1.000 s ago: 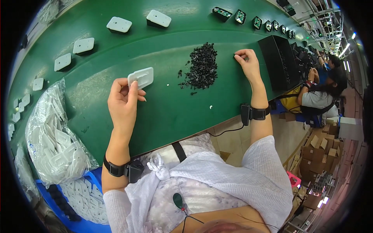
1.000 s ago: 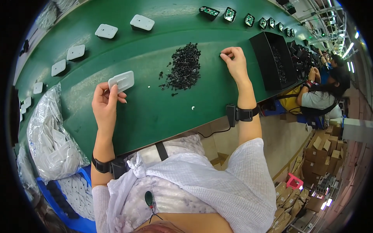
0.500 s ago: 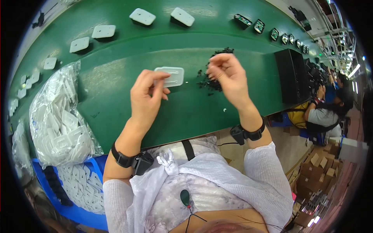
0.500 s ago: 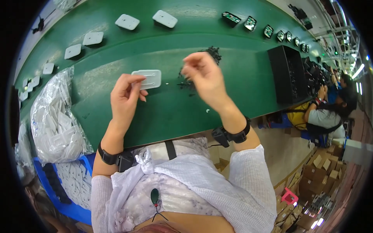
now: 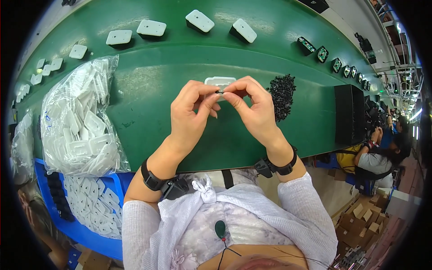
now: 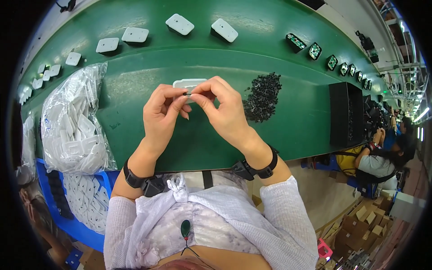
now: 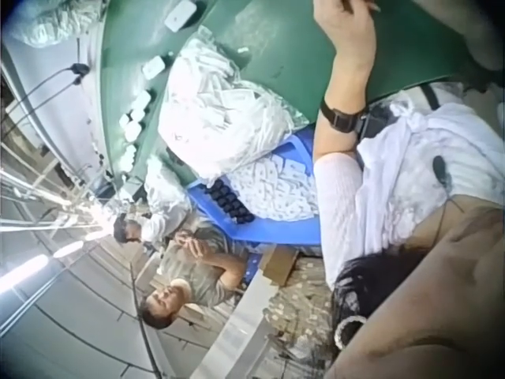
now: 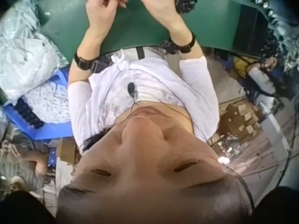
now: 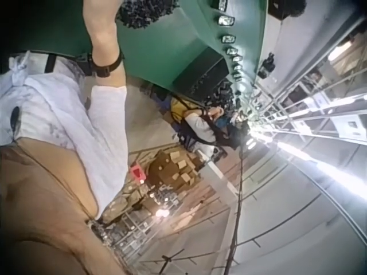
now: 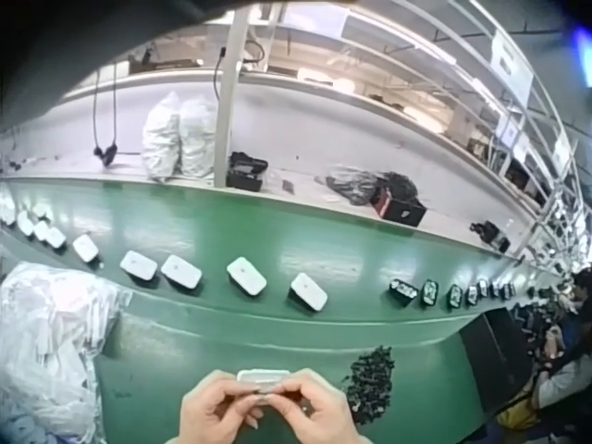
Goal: The person picks up a white plastic plate and a black screw, inserts the screw into the plate, and places the assembly on the table. They then pick up a black housing, fit it onto the assembly, and place the completed unit onto a row of others.
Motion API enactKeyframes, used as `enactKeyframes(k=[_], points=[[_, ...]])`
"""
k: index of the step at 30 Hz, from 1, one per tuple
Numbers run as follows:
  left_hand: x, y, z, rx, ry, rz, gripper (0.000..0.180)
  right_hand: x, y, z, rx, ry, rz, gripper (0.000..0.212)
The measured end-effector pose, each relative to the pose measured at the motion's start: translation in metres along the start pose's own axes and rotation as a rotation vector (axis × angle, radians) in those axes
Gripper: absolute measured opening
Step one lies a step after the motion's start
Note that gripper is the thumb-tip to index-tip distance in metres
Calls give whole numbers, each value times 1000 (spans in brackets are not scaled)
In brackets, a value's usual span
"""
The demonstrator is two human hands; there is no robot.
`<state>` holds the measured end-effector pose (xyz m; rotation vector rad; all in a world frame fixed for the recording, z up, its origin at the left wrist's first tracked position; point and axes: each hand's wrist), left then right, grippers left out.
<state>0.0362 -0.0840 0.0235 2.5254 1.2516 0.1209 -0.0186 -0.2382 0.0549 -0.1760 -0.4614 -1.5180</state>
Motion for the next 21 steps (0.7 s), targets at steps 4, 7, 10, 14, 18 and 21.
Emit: enactKeyframes(k=[4, 7, 10, 14, 18, 21], points=[[-3, 1, 1, -16, -54, 13, 9, -5, 5, 0, 50, -113, -89, 8], [-3, 0, 4, -2, -93, 21, 13, -3, 5, -1, 84, -108, -113, 7], [-10, 3, -9, 67, -190, -27, 19, 1, 4, -2, 57, -46, -97, 7], [-8, 4, -7, 199, -361, -44, 21, -1, 4, -2, 118, -168, -65, 7], [0, 0, 0, 254, -301, 14, 16, -3, 6, -3, 153, -336, -65, 8], [0, 0, 0, 240, -318, 20, 13, -4, 7, 1, 110, -305, -79, 8]])
Point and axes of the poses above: each hand's wrist, its own y-axis towards the middle knuckle, its own x-axis out of the back of the hand, z = x × y, and after that the axes turned 12 degrees about z, right-handed
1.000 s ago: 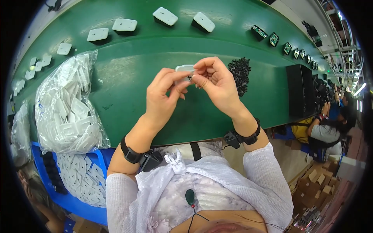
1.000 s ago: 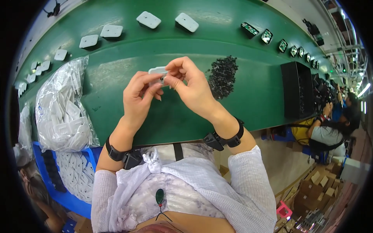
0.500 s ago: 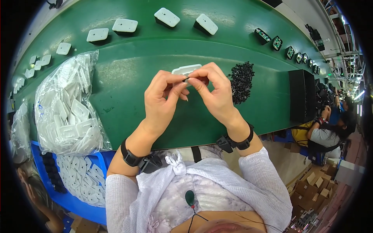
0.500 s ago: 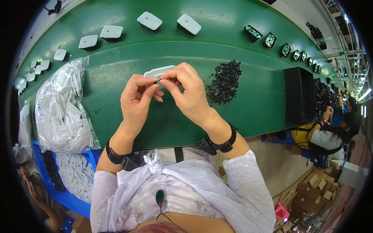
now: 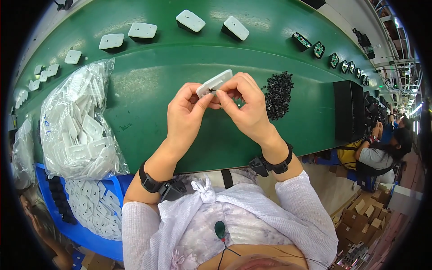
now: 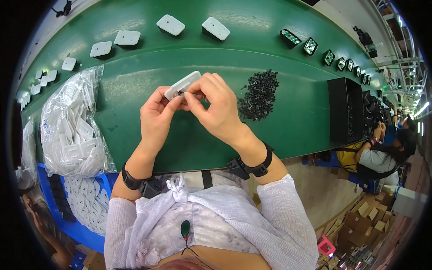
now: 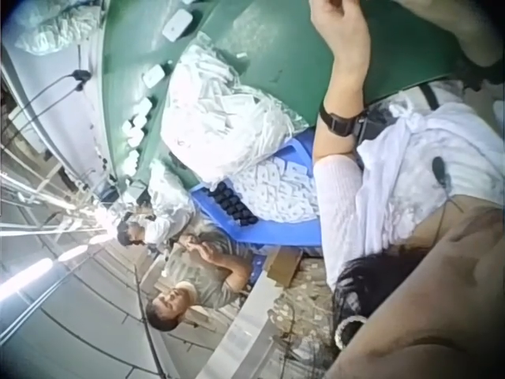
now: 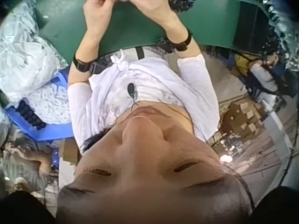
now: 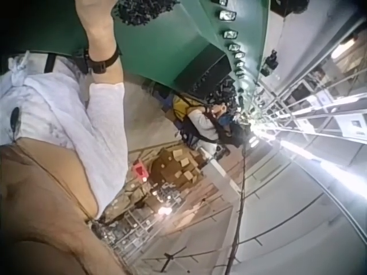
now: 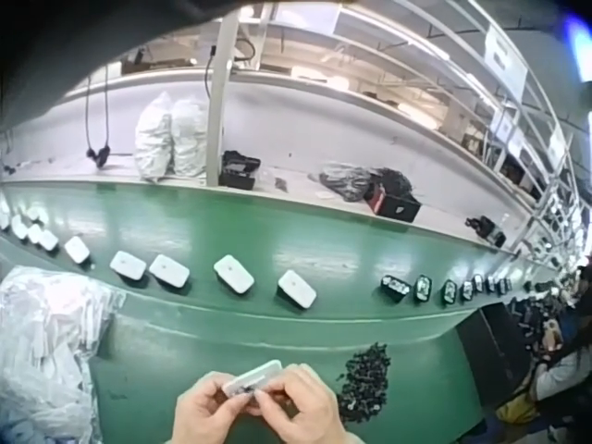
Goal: The person picks up a white plastic plate and a black screw, inserts the screw into the plate, and places the assembly on the table. They then pick up a black housing, fit it onto the assembly, and place the completed unit onto a row of others.
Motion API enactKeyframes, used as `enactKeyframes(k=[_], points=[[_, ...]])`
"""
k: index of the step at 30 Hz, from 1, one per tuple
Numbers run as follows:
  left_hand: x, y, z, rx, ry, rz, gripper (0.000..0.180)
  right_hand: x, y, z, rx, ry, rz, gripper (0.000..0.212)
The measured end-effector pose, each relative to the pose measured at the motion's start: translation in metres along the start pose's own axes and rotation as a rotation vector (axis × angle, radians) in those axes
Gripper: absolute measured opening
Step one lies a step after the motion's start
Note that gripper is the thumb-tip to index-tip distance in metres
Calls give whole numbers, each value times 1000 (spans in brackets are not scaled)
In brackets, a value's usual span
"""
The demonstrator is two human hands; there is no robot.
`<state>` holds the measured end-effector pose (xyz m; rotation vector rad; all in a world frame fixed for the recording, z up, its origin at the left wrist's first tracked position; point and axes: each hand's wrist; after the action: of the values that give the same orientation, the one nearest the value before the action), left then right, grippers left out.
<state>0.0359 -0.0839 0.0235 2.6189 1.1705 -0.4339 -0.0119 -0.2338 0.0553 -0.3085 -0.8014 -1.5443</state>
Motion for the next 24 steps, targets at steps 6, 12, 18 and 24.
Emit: enactKeyframes(k=[6, 12, 18, 24], points=[[-4, 0, 1, -158, 118, 4, 8, -4, -2, 0, -14, -5, -33, 9], [0, -1, 1, -150, 215, -1, 9, -6, -8, -4, 17, -102, -5, 14], [-2, 0, -1, -70, 107, 62, 9, 11, -5, -6, -37, 11, -33, 29], [4, -1, 2, 21, 181, 107, 11, 16, -5, -2, -279, 100, 94, 24]])
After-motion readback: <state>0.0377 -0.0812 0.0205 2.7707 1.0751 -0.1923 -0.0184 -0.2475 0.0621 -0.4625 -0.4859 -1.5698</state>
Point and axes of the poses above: each hand's wrist, its own y-axis towards the middle knuckle, its own x-axis out of the back of the hand, z = x × y, and after that the axes turned 12 degrees about z, right-handed
